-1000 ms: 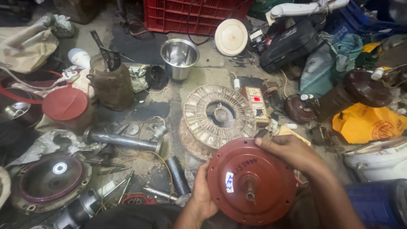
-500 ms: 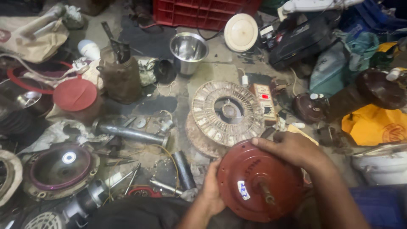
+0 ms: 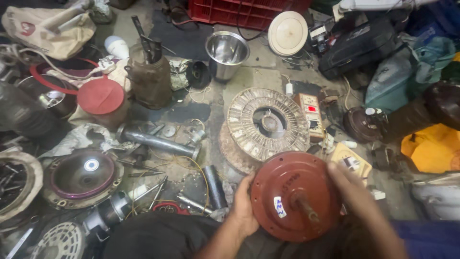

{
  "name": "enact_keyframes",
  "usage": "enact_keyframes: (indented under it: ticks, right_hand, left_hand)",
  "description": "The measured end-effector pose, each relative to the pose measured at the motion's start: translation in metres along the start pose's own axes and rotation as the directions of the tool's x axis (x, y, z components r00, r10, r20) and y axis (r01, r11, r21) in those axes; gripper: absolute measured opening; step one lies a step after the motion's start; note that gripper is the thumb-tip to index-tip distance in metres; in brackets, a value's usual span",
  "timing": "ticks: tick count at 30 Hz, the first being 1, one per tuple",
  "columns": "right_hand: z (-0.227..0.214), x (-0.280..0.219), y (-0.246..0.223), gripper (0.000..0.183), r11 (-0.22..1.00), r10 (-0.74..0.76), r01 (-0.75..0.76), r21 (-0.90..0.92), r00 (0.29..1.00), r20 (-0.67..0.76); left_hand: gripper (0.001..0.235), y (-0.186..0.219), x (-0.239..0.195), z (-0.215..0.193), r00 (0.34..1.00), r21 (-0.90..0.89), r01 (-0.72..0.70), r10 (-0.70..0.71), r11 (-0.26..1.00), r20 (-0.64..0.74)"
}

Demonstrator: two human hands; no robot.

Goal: The person is repairing an electrical motor component. They use a hammer to tap a red circular part onto a stator, then insert a metal shaft and rotate the assembly to check its fit.

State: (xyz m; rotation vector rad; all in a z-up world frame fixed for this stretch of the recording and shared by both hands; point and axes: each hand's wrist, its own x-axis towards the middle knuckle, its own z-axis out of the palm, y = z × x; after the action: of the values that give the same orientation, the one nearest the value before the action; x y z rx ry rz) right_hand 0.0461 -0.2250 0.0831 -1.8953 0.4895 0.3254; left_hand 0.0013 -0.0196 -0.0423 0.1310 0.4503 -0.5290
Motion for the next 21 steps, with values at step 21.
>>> enact_keyframes:
  ticks: [21]
  right_hand:
    - [0.036, 0.098, 0.066, 0.043, 0.936, -0.211, 0.252, 0.246, 0.960, -0.184]
  left_hand:
    - [0.045, 0.059, 0.000, 0.034, 0.620, 0.922, -0.380, 0.760, 0.076, 0.194]
